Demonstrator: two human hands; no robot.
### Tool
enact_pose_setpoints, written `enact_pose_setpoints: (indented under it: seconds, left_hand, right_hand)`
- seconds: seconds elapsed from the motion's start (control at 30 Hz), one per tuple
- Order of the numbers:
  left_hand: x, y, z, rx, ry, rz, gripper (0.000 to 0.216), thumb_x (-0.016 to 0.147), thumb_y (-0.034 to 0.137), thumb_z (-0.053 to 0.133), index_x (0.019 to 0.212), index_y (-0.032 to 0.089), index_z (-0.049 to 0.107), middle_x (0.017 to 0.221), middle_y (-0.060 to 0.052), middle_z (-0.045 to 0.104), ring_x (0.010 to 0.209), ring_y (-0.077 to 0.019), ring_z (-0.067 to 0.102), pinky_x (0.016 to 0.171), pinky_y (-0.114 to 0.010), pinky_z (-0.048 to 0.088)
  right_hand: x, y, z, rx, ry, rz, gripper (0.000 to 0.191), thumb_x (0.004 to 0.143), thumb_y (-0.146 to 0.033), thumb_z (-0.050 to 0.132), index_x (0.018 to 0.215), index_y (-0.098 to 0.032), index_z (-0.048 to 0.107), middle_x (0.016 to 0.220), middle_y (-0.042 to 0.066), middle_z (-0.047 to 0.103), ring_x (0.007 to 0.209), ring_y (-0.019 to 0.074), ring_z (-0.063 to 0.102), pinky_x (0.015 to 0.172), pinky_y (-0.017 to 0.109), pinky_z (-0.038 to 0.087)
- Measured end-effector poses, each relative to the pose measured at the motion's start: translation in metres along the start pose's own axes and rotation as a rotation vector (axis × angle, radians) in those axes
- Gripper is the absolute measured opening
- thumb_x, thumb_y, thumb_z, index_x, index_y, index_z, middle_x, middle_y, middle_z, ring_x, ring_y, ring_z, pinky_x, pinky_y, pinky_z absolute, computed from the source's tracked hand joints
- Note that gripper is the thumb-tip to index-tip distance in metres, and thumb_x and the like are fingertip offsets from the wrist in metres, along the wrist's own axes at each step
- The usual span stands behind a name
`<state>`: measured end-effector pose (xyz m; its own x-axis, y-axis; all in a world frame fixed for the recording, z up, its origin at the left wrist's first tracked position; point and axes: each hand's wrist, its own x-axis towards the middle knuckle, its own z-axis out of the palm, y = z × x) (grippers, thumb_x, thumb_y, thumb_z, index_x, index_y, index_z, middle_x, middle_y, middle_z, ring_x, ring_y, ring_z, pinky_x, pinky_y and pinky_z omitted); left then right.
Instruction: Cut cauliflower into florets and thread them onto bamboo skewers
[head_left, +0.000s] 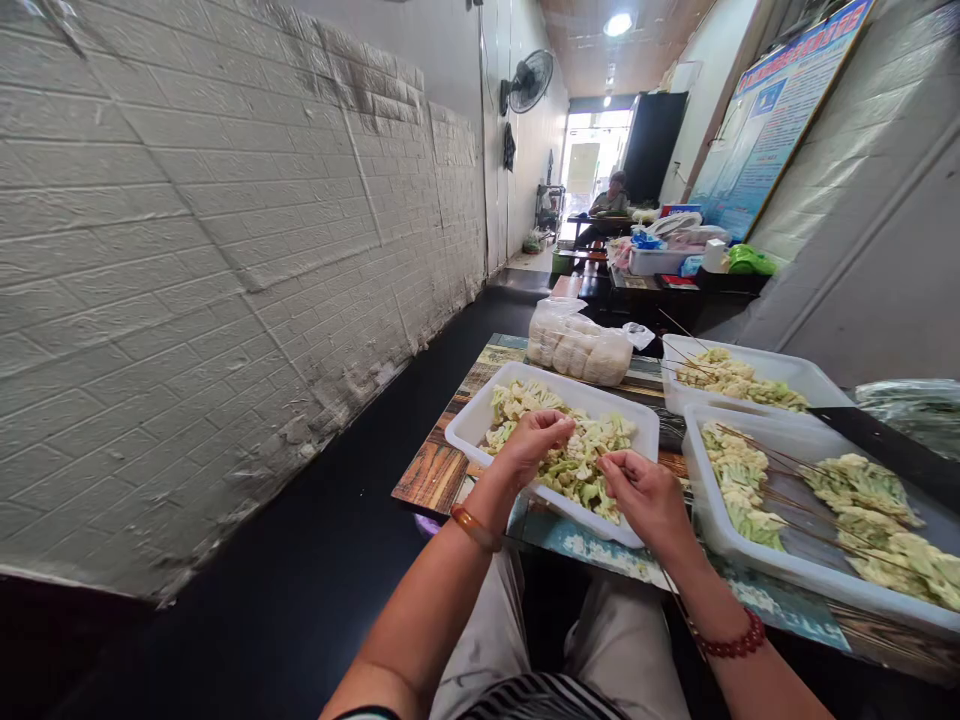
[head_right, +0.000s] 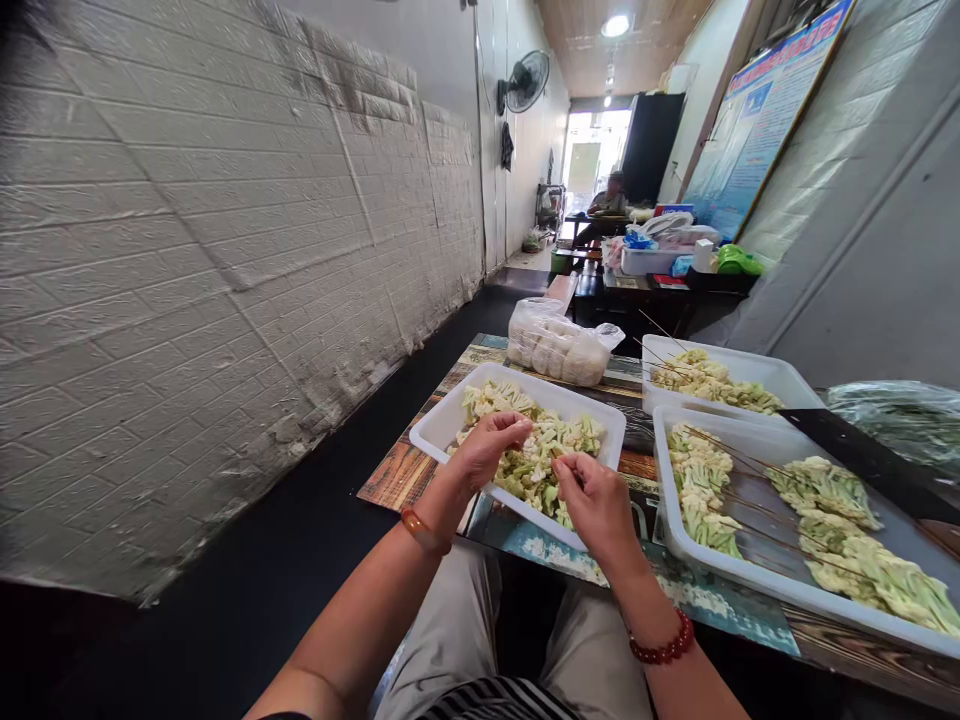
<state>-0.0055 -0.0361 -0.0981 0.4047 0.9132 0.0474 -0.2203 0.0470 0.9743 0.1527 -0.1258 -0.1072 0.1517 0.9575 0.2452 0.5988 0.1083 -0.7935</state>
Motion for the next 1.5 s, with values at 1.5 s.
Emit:
enact_pose_setpoints:
  seconds: [1.5]
  left_hand:
    - [-0.005,0.0,0.0,-0.148,-0.071,-0.049,0.034,0.055,0.037,0.082,0.068,0.014,0.06,0.062,0.002,0.054,0.056,-0.0058,0.045,0.055,-0.021,0.029]
  right_hand:
    - [0.003,-0.002,0.007,0.31,-0.104,0.062,0.042,0.083,-0.059,0.053,0.069,-0.019,0.056,0.051,-0.004,0.054,0.038,0.0095,0.045,0.041,0.023,0.034]
